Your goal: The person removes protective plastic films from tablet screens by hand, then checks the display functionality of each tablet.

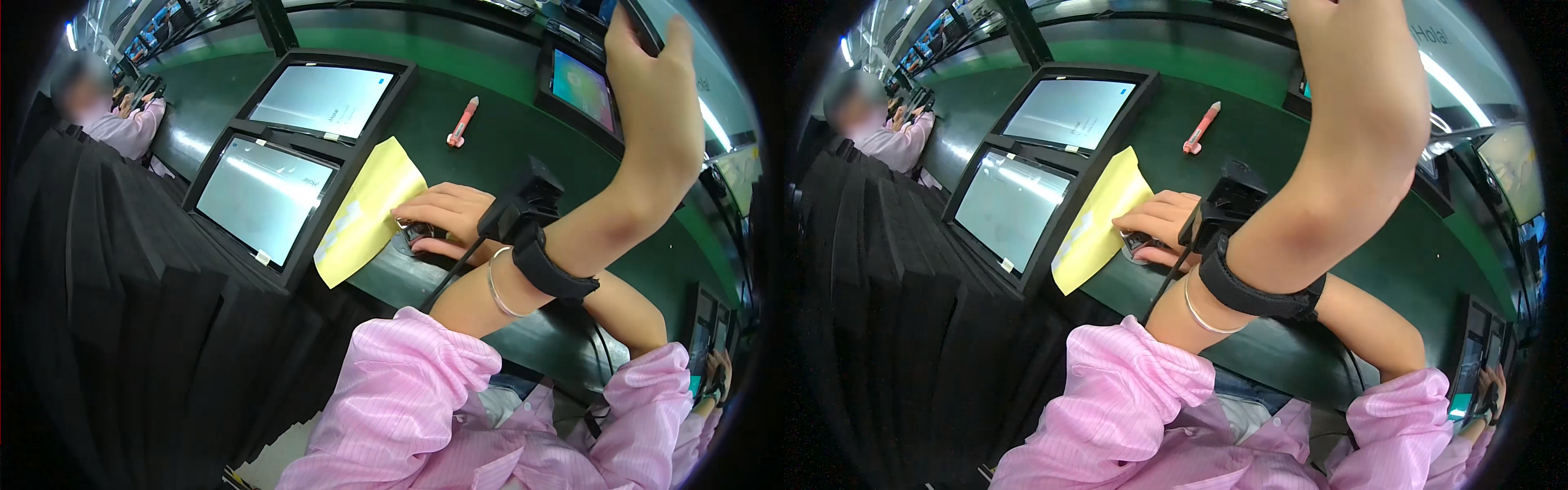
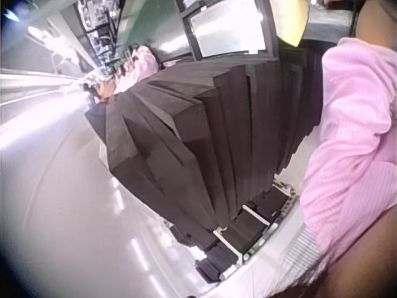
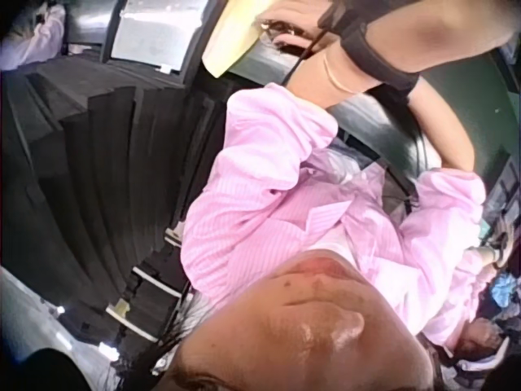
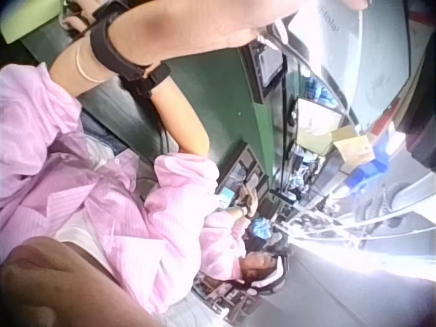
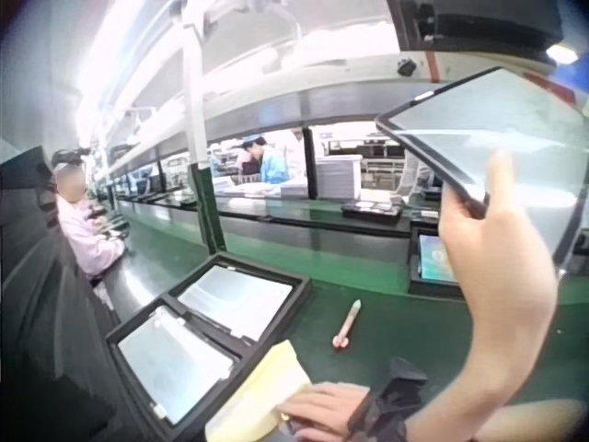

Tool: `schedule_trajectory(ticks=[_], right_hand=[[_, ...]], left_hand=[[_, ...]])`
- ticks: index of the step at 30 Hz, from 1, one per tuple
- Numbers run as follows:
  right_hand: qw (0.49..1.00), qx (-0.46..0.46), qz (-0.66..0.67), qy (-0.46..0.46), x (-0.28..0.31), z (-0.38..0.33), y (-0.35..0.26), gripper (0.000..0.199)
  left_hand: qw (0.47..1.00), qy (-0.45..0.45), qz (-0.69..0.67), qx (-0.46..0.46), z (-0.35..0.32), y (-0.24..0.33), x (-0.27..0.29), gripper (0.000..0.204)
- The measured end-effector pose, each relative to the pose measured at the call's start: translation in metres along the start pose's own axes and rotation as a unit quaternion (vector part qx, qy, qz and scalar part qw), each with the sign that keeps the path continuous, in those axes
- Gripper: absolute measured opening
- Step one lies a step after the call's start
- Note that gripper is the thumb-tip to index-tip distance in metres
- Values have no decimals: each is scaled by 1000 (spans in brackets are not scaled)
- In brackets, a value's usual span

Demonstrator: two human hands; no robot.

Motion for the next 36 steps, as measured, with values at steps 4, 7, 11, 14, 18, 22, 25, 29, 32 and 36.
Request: schedule_trajectory(ticks=[4, 7, 11, 14, 18, 22, 25, 29, 32, 36], right_hand=[[999, -6, 28, 30, -2, 6, 0, 44], [999, 26, 8, 45, 0, 5, -1, 41], [999, 21, -13, 23, -1, 7, -5, 41], [1000, 9, -4, 6, -3, 5, 0, 44], [997, -47, 54, 20, 5, 10, -3, 56], [961, -203, 145, 120, 65, 15, -10, 45], [829, -288, 440, 188, 104, 2, 13, 42], [684, -261, 575, 366, 164, -15, 9, 41], [688, -97, 692, 197, 206, -23, -13, 68], [749, -189, 579, 260, 231, -48, -45, 59]], left_hand=[[998, -22, -40, 43, 5, 6, -2, 28], [994, -35, -72, 79, 3, 17, -4, 29], [984, -26, -125, 125, -2, 40, -1, 32], [991, 41, -80, 96, -3, 36, -10, 31], [970, -41, -193, 139, 7, 29, 6, 26], [982, 63, -150, 97, 5, 17, -16, 24], [977, 134, -117, 118, -10, 39, -7, 32], [991, 107, -76, 24, -23, 67, 9, 33], [983, 182, -14, 18, -62, 91, 31, 33], [977, 183, 103, 32, -107, 129, 52, 29]])
Point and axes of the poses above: each hand's wrist, its own z-axis towards the middle knuckle, its own x-axis out of the back of the hand, y = z × x, the point moved 1 cm from there along z, towards the middle knuckle, and after that the axes turned 14 degrees about y, right-handed, at the moved point
